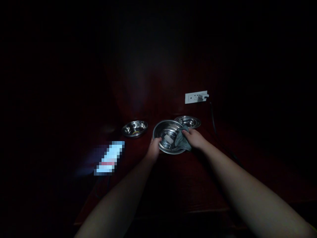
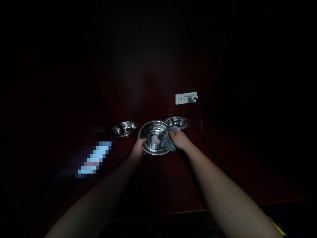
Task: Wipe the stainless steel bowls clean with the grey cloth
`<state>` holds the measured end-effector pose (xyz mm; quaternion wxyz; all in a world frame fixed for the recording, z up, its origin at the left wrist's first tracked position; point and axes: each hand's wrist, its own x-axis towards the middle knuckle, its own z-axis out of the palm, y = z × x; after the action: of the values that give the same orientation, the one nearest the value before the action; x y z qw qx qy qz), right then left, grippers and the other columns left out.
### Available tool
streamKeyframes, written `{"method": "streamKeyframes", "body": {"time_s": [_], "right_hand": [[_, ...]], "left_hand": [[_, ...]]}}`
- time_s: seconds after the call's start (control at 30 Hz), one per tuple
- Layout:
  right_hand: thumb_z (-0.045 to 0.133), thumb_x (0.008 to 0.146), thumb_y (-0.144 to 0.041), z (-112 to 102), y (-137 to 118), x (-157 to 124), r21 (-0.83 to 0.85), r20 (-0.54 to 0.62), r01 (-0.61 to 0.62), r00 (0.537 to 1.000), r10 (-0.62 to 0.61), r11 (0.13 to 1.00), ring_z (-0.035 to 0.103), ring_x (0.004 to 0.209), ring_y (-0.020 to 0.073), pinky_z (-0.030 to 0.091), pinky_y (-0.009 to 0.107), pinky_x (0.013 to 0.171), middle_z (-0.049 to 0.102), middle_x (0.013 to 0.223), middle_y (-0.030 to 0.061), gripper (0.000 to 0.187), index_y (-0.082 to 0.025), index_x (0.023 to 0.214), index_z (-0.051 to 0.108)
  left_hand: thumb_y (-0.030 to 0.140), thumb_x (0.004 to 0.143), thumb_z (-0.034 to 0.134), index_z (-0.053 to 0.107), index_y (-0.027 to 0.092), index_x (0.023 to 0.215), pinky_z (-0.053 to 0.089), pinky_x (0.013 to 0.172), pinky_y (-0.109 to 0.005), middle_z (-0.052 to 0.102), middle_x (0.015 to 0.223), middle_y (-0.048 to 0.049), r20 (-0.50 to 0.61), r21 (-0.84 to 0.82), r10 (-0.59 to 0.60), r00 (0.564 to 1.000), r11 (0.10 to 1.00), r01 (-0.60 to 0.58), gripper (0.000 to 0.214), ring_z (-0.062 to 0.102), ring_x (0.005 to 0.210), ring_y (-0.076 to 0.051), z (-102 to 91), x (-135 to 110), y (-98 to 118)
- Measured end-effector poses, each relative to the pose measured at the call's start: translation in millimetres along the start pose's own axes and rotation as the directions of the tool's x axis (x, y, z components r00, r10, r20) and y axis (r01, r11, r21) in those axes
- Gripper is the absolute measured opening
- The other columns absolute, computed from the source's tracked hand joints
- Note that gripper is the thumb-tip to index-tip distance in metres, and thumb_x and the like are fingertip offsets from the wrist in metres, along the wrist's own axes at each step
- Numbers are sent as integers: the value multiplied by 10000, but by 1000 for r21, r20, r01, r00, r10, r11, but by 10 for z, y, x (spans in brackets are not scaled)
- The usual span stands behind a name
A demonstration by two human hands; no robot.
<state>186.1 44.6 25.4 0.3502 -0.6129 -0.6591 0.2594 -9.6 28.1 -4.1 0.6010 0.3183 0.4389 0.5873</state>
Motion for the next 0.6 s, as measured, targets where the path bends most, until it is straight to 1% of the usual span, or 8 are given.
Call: {"method": "streamKeyframes", "body": {"time_s": [0.07,0.13,0.2,0.27,0.33,0.5,0.6], "right_hand": [[422,877,-350,-3,20,6,136,51,-23,999,16,990,636,726,173,465,264,691,696,847,87,304,-143,858,644],[445,871,-354,-2,48,13,264,109,-51,994,23,963,632,666,162,474,263,658,698,795,74,293,-146,803,641],[466,866,-341,3,80,21,366,158,-86,987,29,927,630,627,159,483,272,640,699,761,69,274,-145,779,637],[478,865,-309,10,110,27,443,201,-122,979,34,888,629,612,155,492,281,641,701,750,68,250,-141,774,639],[484,866,-290,15,134,33,473,241,-149,970,35,868,625,601,149,494,280,641,703,740,67,247,-136,761,646],[509,864,-297,5,169,35,406,269,-178,961,69,896,604,555,135,481,260,604,699,689,65,276,-125,702,653],[533,850,-282,-9,179,23,421,297,-197,952,70,886,611,557,134,491,258,605,703,690,64,244,-123,709,654]], "left_hand": [[255,747,531,562,155,1088,541,637,-356,678,803,-52,19,13,-44,999,999,44,357,655,694,-200,-29,-16,36],[261,768,496,578,125,1036,548,631,-370,682,801,-78,86,9,-81,993,997,81,311,658,703,-208,-51,-37,77],[251,777,472,585,112,1003,552,634,-380,684,808,-95,149,6,-118,982,993,119,289,660,718,-212,-68,-51,112],[231,771,473,579,115,1013,554,628,-387,685,813,-96,174,13,-136,975,991,136,289,661,720,-214,-81,-57,138],[212,758,484,566,124,1047,555,610,-393,686,816,-93,182,31,-142,973,990,138,313,661,705,-215,-94,-54,155],[192,743,481,527,140,1137,545,561,-388,688,799,-87,224,87,-177,958,983,161,400,652,634,-210,-126,-42,168],[193,736,469,550,124,1102,531,535,-346,683,735,-79,244,124,-210,947,975,184,381,640,596,-199,-155,-38,161]]}}
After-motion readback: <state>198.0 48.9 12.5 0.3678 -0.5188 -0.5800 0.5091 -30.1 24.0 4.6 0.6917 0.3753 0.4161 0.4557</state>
